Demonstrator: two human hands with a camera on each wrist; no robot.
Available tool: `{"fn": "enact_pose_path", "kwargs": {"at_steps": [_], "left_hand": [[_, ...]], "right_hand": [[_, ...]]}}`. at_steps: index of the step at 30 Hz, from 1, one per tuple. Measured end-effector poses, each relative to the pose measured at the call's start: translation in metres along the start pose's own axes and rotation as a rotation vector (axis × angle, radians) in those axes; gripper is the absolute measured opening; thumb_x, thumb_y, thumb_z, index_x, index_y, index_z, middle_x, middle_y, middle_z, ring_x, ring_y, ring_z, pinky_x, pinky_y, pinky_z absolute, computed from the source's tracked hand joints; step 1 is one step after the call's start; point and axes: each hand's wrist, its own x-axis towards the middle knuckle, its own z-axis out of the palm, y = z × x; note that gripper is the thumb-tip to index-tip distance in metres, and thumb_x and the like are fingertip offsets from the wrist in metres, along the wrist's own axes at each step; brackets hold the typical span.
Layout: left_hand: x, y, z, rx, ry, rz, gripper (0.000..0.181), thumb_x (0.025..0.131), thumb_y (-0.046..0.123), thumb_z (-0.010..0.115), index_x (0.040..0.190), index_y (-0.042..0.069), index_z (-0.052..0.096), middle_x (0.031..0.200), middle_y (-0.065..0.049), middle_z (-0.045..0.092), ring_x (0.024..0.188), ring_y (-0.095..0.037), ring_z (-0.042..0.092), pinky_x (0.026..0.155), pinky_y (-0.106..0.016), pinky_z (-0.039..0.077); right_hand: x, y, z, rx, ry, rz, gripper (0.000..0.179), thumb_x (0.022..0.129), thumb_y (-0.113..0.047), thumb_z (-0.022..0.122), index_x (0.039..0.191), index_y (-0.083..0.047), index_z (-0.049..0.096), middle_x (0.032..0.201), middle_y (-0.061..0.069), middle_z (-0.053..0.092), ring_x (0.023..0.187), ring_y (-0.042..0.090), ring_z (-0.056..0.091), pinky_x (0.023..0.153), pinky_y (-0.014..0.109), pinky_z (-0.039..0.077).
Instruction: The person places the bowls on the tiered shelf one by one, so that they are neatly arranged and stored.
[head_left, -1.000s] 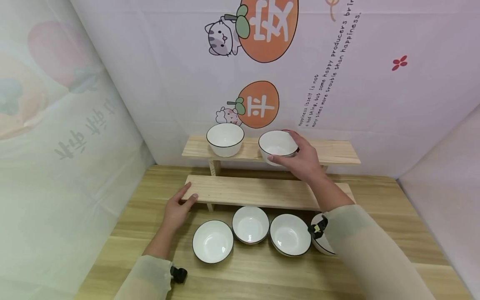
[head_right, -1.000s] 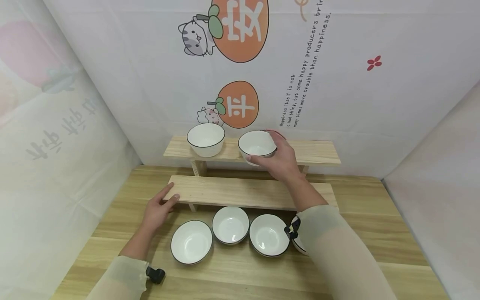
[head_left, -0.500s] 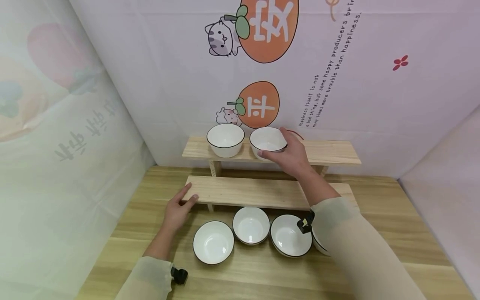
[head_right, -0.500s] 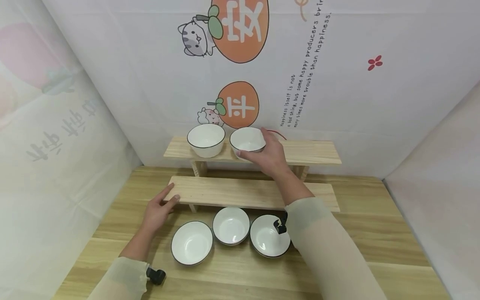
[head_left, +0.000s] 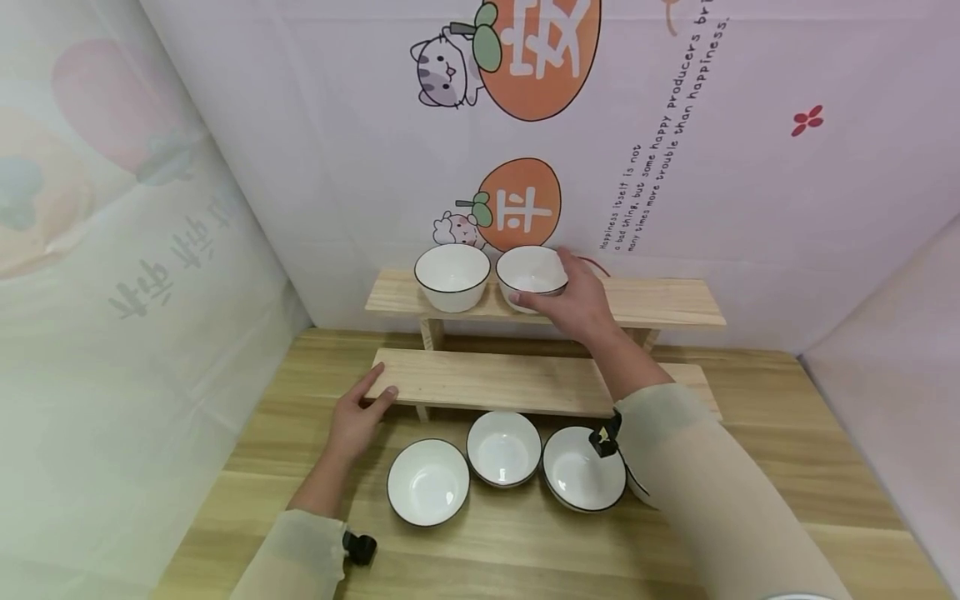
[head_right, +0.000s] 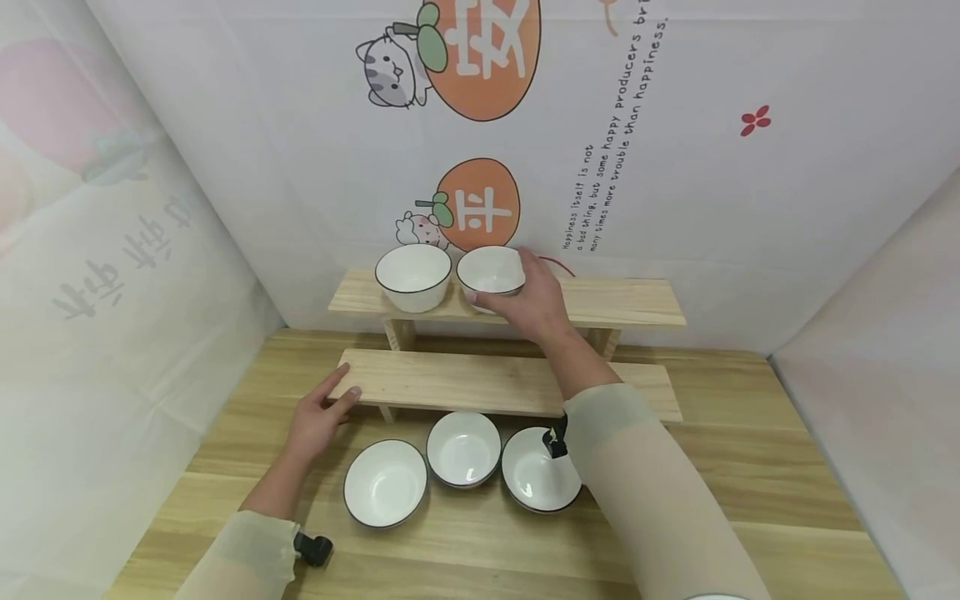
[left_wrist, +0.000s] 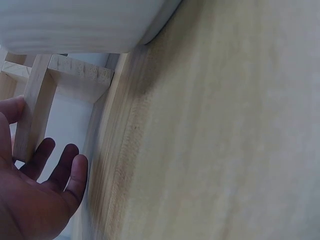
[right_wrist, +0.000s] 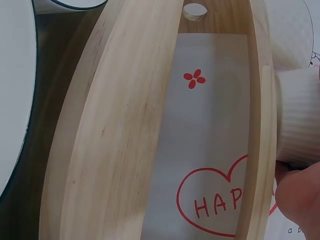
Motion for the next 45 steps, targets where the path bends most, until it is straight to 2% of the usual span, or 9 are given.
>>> {"fn": "enact_pose_path", "kwargs": {"at_steps": [5, 12, 14, 21, 27, 29, 34, 45], "left_hand": [[-0.001, -0.001, 0.001, -0.013, -0.005, 0.0, 0.067, 0.095, 0.053, 0.073, 0.154, 0.031, 0.052, 0.164, -0.003, 0.039, 0.155, -0.028, 0.028, 0.123, -0.05, 0.027], [0.0, 0.0, 0.001, -0.018, -0.009, -0.006, 0.066, 0.095, 0.053, 0.072, 0.155, 0.032, 0.051, 0.165, -0.004, 0.038, 0.155, -0.029, 0.027, 0.123, -0.051, 0.027], [0.0, 0.0, 0.0, -0.015, -0.006, -0.007, 0.066, 0.096, 0.052, 0.072, 0.155, 0.031, 0.051, 0.165, -0.003, 0.038, 0.155, -0.029, 0.027, 0.123, -0.05, 0.027], [-0.001, 0.0, 0.0, -0.015, -0.005, -0.011, 0.067, 0.095, 0.052, 0.073, 0.155, 0.03, 0.051, 0.164, -0.002, 0.04, 0.154, -0.028, 0.028, 0.124, -0.048, 0.027], [-0.002, 0.002, 0.0, -0.023, -0.006, -0.009, 0.067, 0.095, 0.051, 0.073, 0.155, 0.03, 0.051, 0.164, -0.004, 0.039, 0.153, -0.028, 0.03, 0.122, -0.049, 0.031], [-0.002, 0.002, 0.0, -0.025, -0.005, -0.009, 0.066, 0.095, 0.051, 0.074, 0.154, 0.03, 0.052, 0.164, -0.004, 0.039, 0.153, -0.028, 0.031, 0.121, -0.049, 0.032], [-0.002, 0.002, 0.0, -0.033, -0.012, -0.008, 0.066, 0.096, 0.05, 0.073, 0.155, 0.029, 0.051, 0.164, -0.004, 0.039, 0.154, -0.027, 0.029, 0.121, -0.048, 0.032], [-0.003, 0.004, 0.0, -0.031, -0.008, -0.017, 0.066, 0.095, 0.049, 0.074, 0.155, 0.03, 0.051, 0.165, -0.006, 0.038, 0.152, -0.026, 0.031, 0.119, -0.047, 0.035]], "right_hand": [[-0.001, -0.001, -0.001, 0.001, -0.008, -0.014, 0.121, 0.071, -0.071, 0.085, 0.163, -0.013, 0.032, 0.159, 0.01, 0.043, 0.144, 0.031, 0.041, 0.12, 0.052, 0.033], [-0.005, 0.0, -0.006, 0.023, -0.027, -0.01, 0.137, 0.07, -0.07, 0.087, 0.168, -0.011, 0.01, 0.168, 0.011, 0.029, 0.153, 0.03, 0.03, 0.124, 0.049, 0.026], [-0.006, 0.0, -0.007, 0.031, -0.03, -0.017, 0.138, 0.07, -0.068, 0.087, 0.168, -0.011, 0.008, 0.168, 0.011, 0.029, 0.153, 0.029, 0.031, 0.124, 0.048, 0.027], [-0.013, 0.005, -0.011, 0.083, -0.051, -0.032, 0.136, 0.07, -0.066, 0.088, 0.167, -0.009, 0.012, 0.166, 0.013, 0.033, 0.15, 0.032, 0.037, 0.12, 0.047, 0.035], [-0.018, 0.014, -0.018, 0.127, -0.034, -0.07, 0.118, 0.074, -0.058, 0.09, 0.162, -0.008, 0.029, 0.156, 0.012, 0.045, 0.145, 0.031, 0.043, 0.12, 0.045, 0.037], [-0.02, 0.015, -0.021, 0.153, -0.034, -0.06, 0.117, 0.076, -0.055, 0.091, 0.162, -0.008, 0.028, 0.158, 0.012, 0.042, 0.145, 0.032, 0.043, 0.12, 0.043, 0.036], [-0.028, 0.018, -0.029, 0.2, -0.051, 0.005, 0.127, 0.077, -0.054, 0.09, 0.168, -0.012, 0.011, 0.167, 0.01, 0.03, 0.15, 0.031, 0.037, 0.12, 0.039, 0.035], [-0.045, 0.026, -0.044, 0.267, -0.054, 0.012, 0.124, 0.079, -0.045, 0.092, 0.168, -0.016, 0.011, 0.169, 0.006, 0.027, 0.15, 0.026, 0.037, 0.12, 0.033, 0.035]]}}
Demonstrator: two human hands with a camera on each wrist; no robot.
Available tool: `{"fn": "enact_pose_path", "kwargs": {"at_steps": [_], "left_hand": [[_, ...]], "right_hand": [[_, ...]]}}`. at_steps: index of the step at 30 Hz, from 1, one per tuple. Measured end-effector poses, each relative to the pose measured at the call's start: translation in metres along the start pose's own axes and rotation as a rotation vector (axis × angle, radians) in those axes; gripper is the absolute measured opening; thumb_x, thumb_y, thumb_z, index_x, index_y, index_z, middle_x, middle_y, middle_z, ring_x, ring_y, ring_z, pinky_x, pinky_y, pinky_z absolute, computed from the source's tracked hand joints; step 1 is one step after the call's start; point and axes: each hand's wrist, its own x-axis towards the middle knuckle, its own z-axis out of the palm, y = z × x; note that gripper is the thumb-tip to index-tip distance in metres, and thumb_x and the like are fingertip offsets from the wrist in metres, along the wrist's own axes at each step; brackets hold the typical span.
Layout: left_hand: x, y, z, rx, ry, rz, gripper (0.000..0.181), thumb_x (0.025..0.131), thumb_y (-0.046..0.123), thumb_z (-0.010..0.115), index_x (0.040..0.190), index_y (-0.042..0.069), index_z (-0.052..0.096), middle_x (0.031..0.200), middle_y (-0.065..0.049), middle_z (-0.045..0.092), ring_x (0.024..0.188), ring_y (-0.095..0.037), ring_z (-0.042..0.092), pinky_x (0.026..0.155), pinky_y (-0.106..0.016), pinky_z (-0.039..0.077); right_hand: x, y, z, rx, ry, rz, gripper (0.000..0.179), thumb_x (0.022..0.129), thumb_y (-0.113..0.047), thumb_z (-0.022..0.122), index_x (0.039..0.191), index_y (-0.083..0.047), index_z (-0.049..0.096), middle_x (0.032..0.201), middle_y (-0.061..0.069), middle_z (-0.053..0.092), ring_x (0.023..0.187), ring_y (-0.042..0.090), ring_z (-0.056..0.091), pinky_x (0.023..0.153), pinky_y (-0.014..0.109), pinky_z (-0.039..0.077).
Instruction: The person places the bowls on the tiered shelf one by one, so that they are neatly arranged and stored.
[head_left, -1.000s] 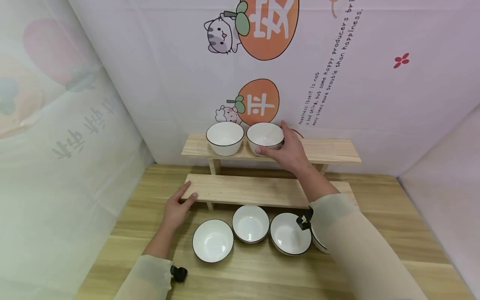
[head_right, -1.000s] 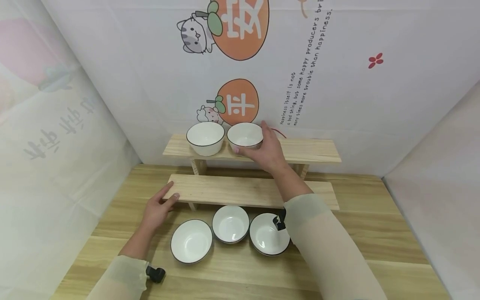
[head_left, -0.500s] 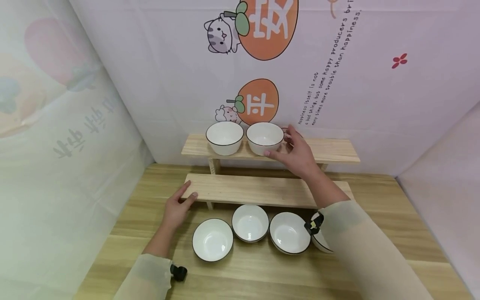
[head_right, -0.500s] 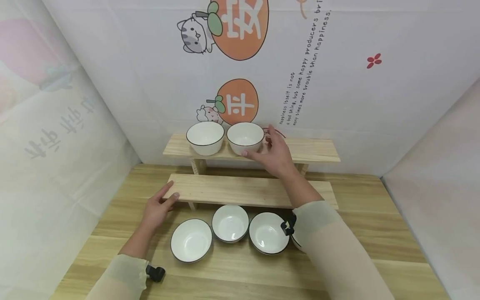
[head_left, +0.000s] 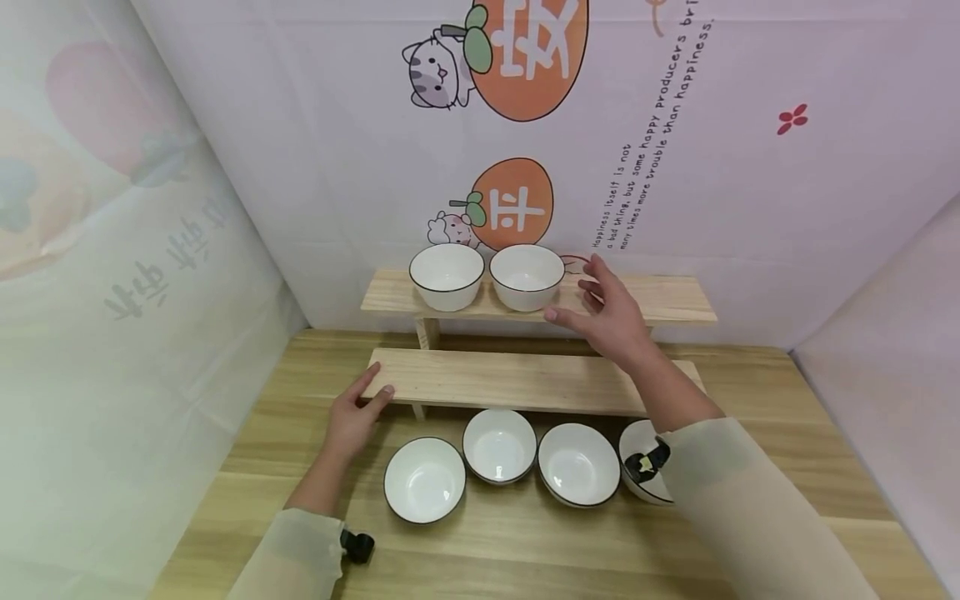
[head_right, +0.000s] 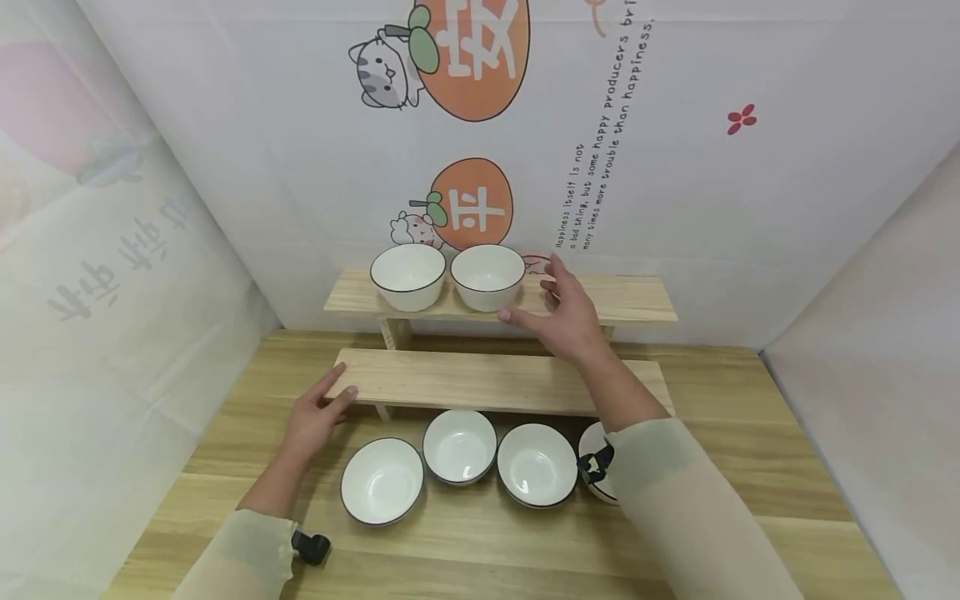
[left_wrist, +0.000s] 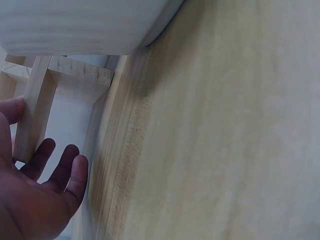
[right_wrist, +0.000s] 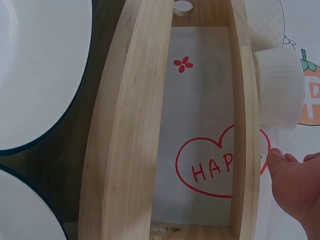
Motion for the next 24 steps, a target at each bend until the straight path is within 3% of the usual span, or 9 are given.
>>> {"fn": "enact_pose_path", "kwargs": {"at_steps": [9, 16, 21, 24], "left_hand": [[0.0, -0.002, 0.001, 0.007, 0.001, 0.001, 0.066, 0.096, 0.049, 0.073, 0.155, 0.029, 0.051, 0.165, -0.006, 0.038, 0.155, -0.029, 0.027, 0.123, -0.048, 0.028], [-0.001, -0.002, 0.001, -0.013, -0.004, -0.019, 0.067, 0.095, 0.049, 0.074, 0.155, 0.031, 0.05, 0.166, -0.007, 0.035, 0.146, -0.028, 0.037, 0.114, -0.047, 0.04], [0.001, -0.003, 0.001, 0.017, -0.002, -0.007, 0.067, 0.096, 0.052, 0.072, 0.155, 0.031, 0.051, 0.165, -0.006, 0.037, 0.155, -0.029, 0.027, 0.124, -0.048, 0.027], [0.001, -0.003, 0.001, 0.023, -0.003, -0.001, 0.067, 0.095, 0.052, 0.072, 0.155, 0.031, 0.051, 0.165, -0.005, 0.038, 0.154, -0.028, 0.028, 0.123, -0.048, 0.028]], "right_hand": [[-0.016, 0.007, -0.012, 0.051, -0.01, 0.015, 0.121, 0.08, -0.037, 0.092, 0.168, -0.02, 0.011, 0.171, 0.002, 0.024, 0.151, 0.021, 0.036, 0.119, 0.032, 0.035], [-0.027, 0.011, -0.018, 0.006, -0.021, 0.025, 0.119, 0.082, -0.043, 0.09, 0.168, -0.023, 0.01, 0.17, 0.001, 0.024, 0.152, 0.022, 0.035, 0.12, 0.035, 0.034], [-0.037, 0.014, -0.022, 0.004, -0.039, 0.032, 0.119, 0.082, -0.041, 0.09, 0.168, -0.023, 0.009, 0.17, 0.001, 0.024, 0.153, 0.023, 0.033, 0.121, 0.037, 0.033], [-0.042, 0.018, -0.025, -0.004, -0.039, 0.032, 0.119, 0.083, -0.04, 0.089, 0.168, -0.023, 0.008, 0.171, 0.001, 0.023, 0.153, 0.023, 0.032, 0.121, 0.038, 0.033]]}}
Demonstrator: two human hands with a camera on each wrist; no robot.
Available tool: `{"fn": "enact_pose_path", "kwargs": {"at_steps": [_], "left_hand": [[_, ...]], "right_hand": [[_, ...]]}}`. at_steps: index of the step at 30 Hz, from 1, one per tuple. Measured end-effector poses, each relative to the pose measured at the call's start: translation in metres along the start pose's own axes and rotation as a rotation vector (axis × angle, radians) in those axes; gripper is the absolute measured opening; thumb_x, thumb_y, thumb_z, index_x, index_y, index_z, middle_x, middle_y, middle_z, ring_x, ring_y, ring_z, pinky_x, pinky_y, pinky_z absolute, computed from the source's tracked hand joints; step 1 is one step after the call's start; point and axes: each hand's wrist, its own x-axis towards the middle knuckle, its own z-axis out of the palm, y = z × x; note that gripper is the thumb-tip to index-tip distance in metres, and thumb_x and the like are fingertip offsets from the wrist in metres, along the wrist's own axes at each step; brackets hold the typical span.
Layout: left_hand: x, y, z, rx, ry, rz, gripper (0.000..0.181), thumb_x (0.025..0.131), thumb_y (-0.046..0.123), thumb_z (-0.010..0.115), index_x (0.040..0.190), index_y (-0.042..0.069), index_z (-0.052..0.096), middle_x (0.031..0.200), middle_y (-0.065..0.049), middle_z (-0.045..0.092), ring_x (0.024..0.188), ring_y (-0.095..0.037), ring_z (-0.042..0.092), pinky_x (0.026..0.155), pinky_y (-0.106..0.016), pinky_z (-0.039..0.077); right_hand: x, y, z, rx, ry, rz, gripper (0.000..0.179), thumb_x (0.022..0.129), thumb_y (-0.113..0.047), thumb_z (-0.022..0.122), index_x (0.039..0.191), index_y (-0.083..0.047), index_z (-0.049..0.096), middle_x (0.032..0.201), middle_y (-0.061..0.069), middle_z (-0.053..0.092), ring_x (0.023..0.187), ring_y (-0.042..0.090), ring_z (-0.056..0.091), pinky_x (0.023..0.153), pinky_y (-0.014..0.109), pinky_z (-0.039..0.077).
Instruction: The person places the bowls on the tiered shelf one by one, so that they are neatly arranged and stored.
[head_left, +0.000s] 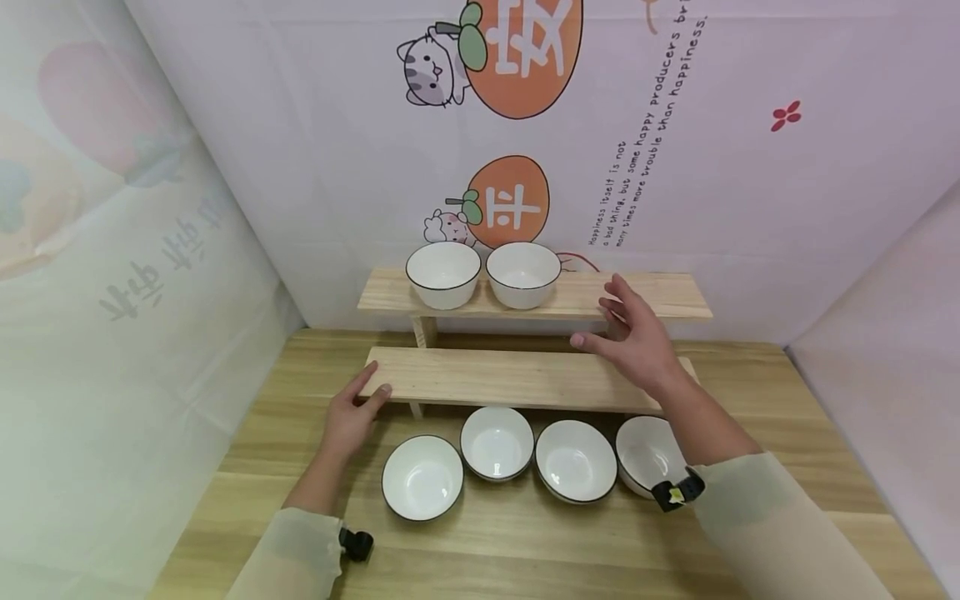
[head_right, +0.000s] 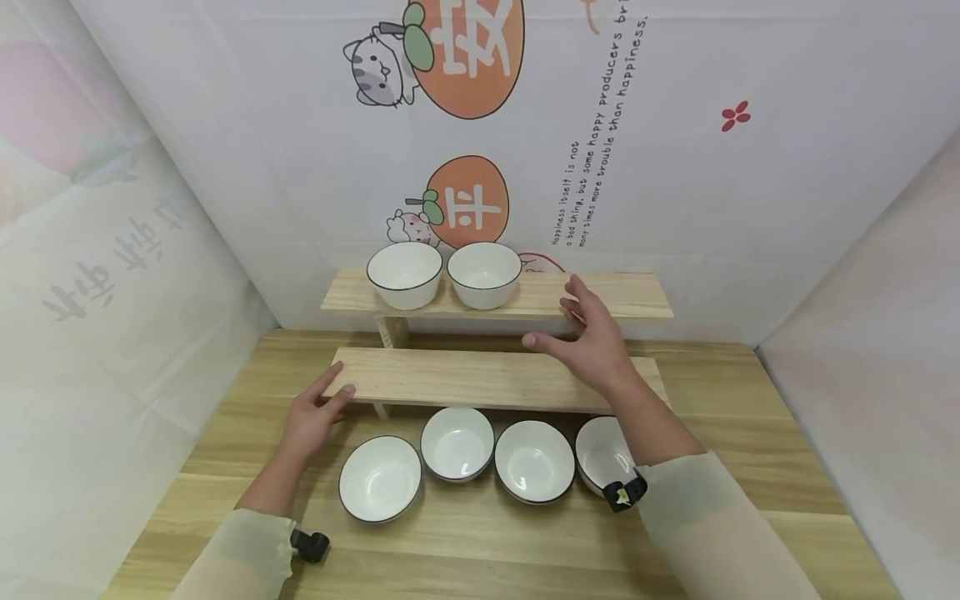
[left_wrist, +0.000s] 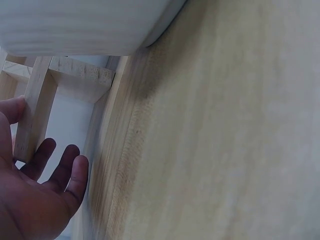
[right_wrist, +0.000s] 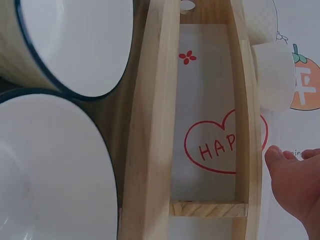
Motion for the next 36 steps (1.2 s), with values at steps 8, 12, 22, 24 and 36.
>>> {"fn": "enact_pose_path", "kwargs": {"at_steps": [8, 12, 22, 24, 36], "left_hand": [[-0.001, 0.001, 0.0, -0.006, 0.011, -0.003, 0.067, 0.095, 0.051, 0.074, 0.155, 0.03, 0.051, 0.165, -0.006, 0.038, 0.146, -0.027, 0.039, 0.113, -0.047, 0.041], [0.0, 0.0, 0.0, -0.017, 0.007, -0.002, 0.067, 0.095, 0.051, 0.074, 0.154, 0.03, 0.052, 0.165, -0.004, 0.038, 0.148, -0.025, 0.037, 0.113, -0.046, 0.041], [0.001, 0.0, 0.0, -0.025, 0.006, -0.004, 0.068, 0.094, 0.052, 0.074, 0.154, 0.03, 0.052, 0.165, -0.005, 0.038, 0.154, -0.026, 0.029, 0.118, -0.046, 0.036], [0.001, -0.001, 0.0, -0.016, 0.007, -0.002, 0.068, 0.094, 0.053, 0.074, 0.154, 0.03, 0.052, 0.165, -0.005, 0.038, 0.154, -0.027, 0.029, 0.119, -0.047, 0.035], [-0.001, 0.001, 0.0, -0.004, 0.011, -0.009, 0.067, 0.094, 0.053, 0.074, 0.154, 0.032, 0.052, 0.165, -0.005, 0.038, 0.153, -0.028, 0.03, 0.119, -0.048, 0.036]], "right_hand": [[-0.014, 0.01, -0.009, -0.018, 0.005, 0.005, 0.118, 0.085, -0.04, 0.088, 0.169, -0.023, 0.006, 0.171, 0.003, 0.023, 0.153, 0.027, 0.032, 0.121, 0.047, 0.032], [-0.022, 0.013, -0.014, -0.016, -0.001, 0.029, 0.117, 0.086, -0.04, 0.087, 0.169, -0.023, 0.006, 0.171, 0.001, 0.023, 0.154, 0.026, 0.03, 0.122, 0.047, 0.031], [-0.041, 0.028, -0.016, -0.084, -0.026, -0.02, 0.117, 0.085, -0.038, 0.088, 0.168, -0.017, 0.008, 0.169, 0.011, 0.027, 0.151, 0.041, 0.032, 0.12, 0.055, 0.031], [-0.045, 0.032, -0.015, -0.101, -0.035, -0.031, 0.117, 0.085, -0.038, 0.088, 0.168, -0.017, 0.008, 0.169, 0.014, 0.026, 0.151, 0.043, 0.032, 0.119, 0.056, 0.031], [-0.067, 0.052, -0.012, -0.127, -0.052, -0.056, 0.119, 0.082, -0.033, 0.091, 0.168, -0.015, 0.011, 0.167, 0.018, 0.029, 0.152, 0.038, 0.03, 0.119, 0.05, 0.03]]}}
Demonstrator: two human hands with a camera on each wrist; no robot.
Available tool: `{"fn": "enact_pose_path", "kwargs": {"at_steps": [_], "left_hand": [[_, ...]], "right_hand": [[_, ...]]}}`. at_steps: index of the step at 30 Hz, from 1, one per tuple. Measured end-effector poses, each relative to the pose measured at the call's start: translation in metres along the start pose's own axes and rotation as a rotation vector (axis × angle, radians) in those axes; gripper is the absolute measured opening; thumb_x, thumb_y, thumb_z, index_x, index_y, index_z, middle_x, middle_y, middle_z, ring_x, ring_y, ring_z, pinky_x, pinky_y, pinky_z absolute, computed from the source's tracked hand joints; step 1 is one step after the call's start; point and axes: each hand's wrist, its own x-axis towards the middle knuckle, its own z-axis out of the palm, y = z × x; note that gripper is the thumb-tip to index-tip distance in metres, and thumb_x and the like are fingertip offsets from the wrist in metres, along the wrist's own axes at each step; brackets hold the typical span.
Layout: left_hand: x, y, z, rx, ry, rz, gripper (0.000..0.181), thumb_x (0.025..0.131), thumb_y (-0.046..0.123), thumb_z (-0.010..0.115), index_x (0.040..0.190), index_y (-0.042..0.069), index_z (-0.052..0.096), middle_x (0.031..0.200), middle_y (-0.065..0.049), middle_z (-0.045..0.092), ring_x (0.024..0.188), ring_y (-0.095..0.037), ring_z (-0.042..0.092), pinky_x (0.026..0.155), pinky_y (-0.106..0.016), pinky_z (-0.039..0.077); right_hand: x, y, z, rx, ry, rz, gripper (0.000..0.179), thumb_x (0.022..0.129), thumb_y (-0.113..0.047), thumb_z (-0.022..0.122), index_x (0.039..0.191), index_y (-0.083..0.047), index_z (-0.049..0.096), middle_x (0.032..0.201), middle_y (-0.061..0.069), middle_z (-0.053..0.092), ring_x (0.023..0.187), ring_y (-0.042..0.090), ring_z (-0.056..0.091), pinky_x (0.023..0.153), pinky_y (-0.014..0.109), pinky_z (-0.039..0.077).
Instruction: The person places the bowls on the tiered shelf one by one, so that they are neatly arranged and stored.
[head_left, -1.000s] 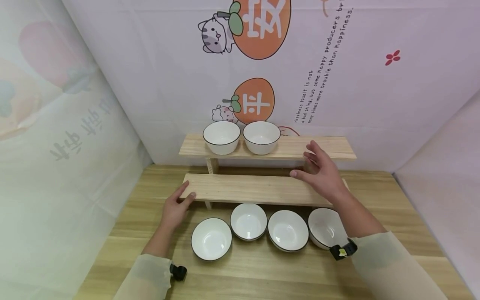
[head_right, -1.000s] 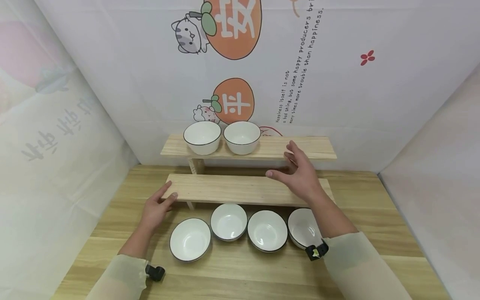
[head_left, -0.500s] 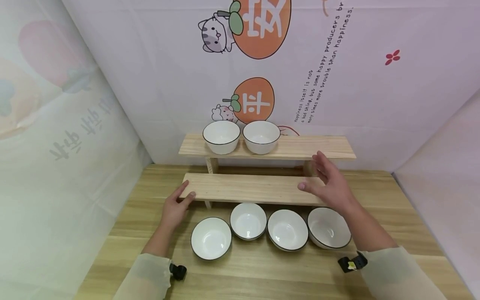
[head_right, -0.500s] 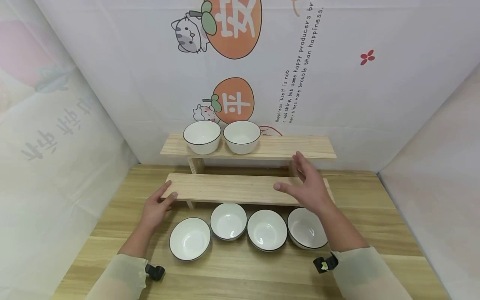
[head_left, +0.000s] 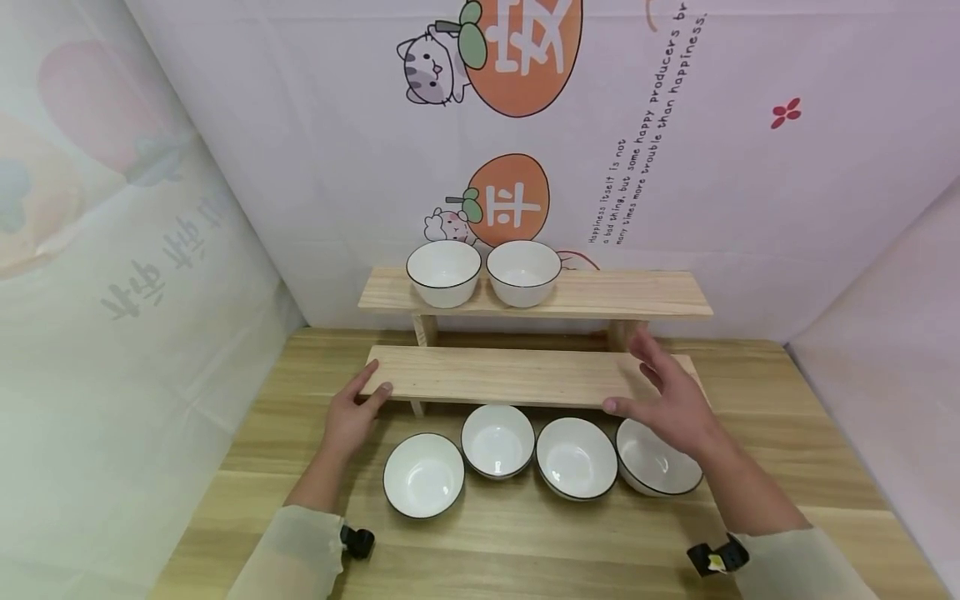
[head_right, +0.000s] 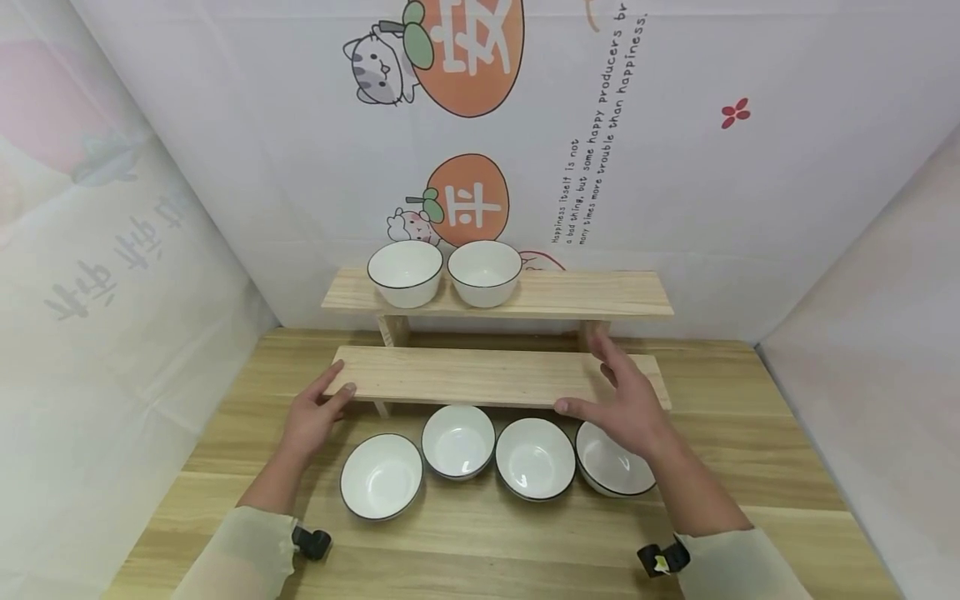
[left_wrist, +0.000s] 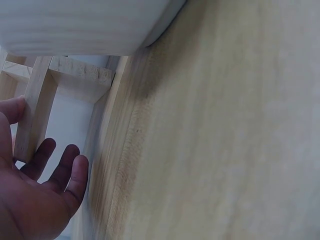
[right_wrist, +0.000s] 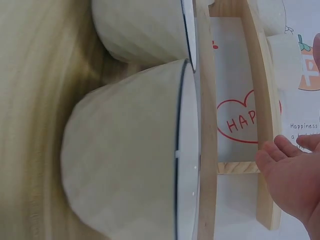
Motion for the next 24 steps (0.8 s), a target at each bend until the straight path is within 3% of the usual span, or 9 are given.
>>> {"fn": "enact_pose_path", "kwargs": {"at_steps": [3, 6, 10, 15, 21, 24], "left_hand": [[0.0, 0.0, 0.0, 0.0, -0.003, -0.002, 0.067, 0.095, 0.053, 0.073, 0.154, 0.032, 0.052, 0.165, -0.004, 0.038, 0.149, -0.028, 0.036, 0.113, -0.046, 0.043], [0.001, -0.001, 0.001, -0.005, -0.002, -0.006, 0.066, 0.095, 0.052, 0.074, 0.154, 0.032, 0.052, 0.165, -0.003, 0.038, 0.136, -0.027, 0.05, 0.098, -0.038, 0.053], [0.001, -0.001, 0.001, -0.01, 0.0, -0.01, 0.066, 0.094, 0.052, 0.074, 0.154, 0.033, 0.052, 0.165, -0.003, 0.038, 0.122, -0.025, 0.056, 0.082, -0.025, 0.055], [0.0, 0.0, 0.0, -0.003, -0.004, -0.01, 0.067, 0.094, 0.054, 0.073, 0.154, 0.033, 0.051, 0.166, -0.004, 0.037, 0.123, -0.026, 0.056, 0.083, -0.024, 0.053], [0.0, 0.001, 0.0, 0.008, -0.005, -0.003, 0.067, 0.095, 0.055, 0.072, 0.155, 0.033, 0.051, 0.165, -0.004, 0.037, 0.122, -0.025, 0.057, 0.085, -0.026, 0.053], [0.0, 0.001, 0.0, 0.013, -0.006, -0.002, 0.068, 0.094, 0.055, 0.072, 0.155, 0.033, 0.051, 0.166, -0.004, 0.037, 0.124, -0.024, 0.055, 0.086, -0.026, 0.053]], "right_hand": [[-0.005, 0.002, 0.0, -0.005, -0.004, 0.002, 0.119, 0.082, -0.033, 0.091, 0.168, -0.017, 0.012, 0.168, 0.017, 0.028, 0.152, 0.039, 0.03, 0.119, 0.05, 0.03], [-0.011, 0.005, -0.001, -0.024, -0.012, 0.001, 0.118, 0.082, -0.034, 0.091, 0.168, -0.015, 0.012, 0.168, 0.017, 0.027, 0.152, 0.041, 0.029, 0.117, 0.052, 0.03], [-0.02, 0.009, -0.002, -0.041, -0.022, 0.011, 0.118, 0.083, -0.034, 0.09, 0.168, -0.017, 0.011, 0.169, 0.017, 0.026, 0.151, 0.044, 0.029, 0.116, 0.054, 0.031], [-0.031, 0.014, -0.003, -0.04, -0.03, 0.052, 0.117, 0.084, -0.035, 0.089, 0.168, -0.024, 0.009, 0.169, 0.015, 0.027, 0.15, 0.047, 0.03, 0.115, 0.06, 0.033], [-0.043, 0.021, -0.004, -0.044, -0.019, 0.075, 0.118, 0.083, -0.032, 0.09, 0.168, -0.02, 0.009, 0.168, 0.016, 0.03, 0.147, 0.049, 0.034, 0.112, 0.064, 0.036], [-0.049, 0.025, -0.003, -0.071, 0.0, 0.06, 0.119, 0.081, -0.034, 0.092, 0.168, -0.021, 0.012, 0.166, 0.015, 0.034, 0.145, 0.046, 0.04, 0.115, 0.037, 0.039]]}}
